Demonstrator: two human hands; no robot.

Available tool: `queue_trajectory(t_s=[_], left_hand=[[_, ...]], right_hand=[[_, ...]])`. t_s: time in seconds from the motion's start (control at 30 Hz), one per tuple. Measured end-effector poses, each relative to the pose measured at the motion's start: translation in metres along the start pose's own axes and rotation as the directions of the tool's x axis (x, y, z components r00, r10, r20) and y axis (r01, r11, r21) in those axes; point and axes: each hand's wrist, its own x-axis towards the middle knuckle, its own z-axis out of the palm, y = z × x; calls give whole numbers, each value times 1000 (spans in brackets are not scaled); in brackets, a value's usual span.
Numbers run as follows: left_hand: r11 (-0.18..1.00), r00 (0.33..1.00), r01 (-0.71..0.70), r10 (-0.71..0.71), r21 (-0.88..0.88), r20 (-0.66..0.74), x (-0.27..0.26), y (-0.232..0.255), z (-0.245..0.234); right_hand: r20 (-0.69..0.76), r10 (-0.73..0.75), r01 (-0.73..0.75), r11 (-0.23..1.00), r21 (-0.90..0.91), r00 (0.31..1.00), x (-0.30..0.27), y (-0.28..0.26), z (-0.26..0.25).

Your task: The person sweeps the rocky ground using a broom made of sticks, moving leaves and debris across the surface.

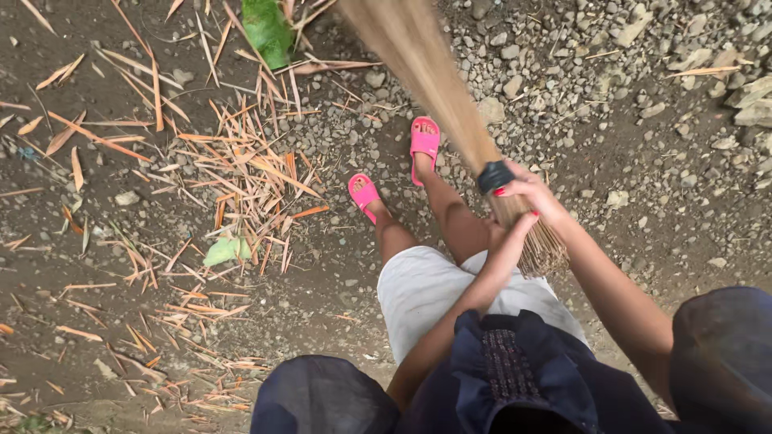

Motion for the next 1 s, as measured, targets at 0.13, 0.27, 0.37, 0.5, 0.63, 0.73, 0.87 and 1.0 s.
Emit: queue_trajectory(t_s=[0.13, 0.27, 0.37, 0.5, 0.63, 0.73, 0.87, 1.0], left_hand=[[961, 964, 245, -255, 130, 69, 59, 33, 1], [977, 973, 183, -163, -111, 166, 124, 83, -48], [946, 993, 50, -81, -321, -86, 90, 103, -116], [912, 985, -24, -48, -409, -165, 41, 118, -132], [930, 891, -368, 351, -4, -289, 18, 86, -93], [985, 944, -156, 171, 74, -283, -7, 73, -74], [984, 976, 113, -136, -140, -170, -30, 123, -83], [971, 943, 88, -153, -221, -294, -19, 162, -64]], right_hand=[[-249, -261, 285, 957, 61, 932, 2, -48, 15], [-317, -275, 241, 960, -142, 908, 73, -82, 64], [-91, -269, 225, 916, -331, 959, 110, -61, 144], [108, -177, 206, 894, -399, 978, 106, -47, 194], [386, -188, 342, 860, -379, 903, 81, -49, 169], [235, -187, 242, 942, -232, 954, 35, -46, 140], [9, -161, 162, 986, -46, 987, 26, -39, 154], [166, -97, 113, 990, -89, 981, 72, -44, 162]])
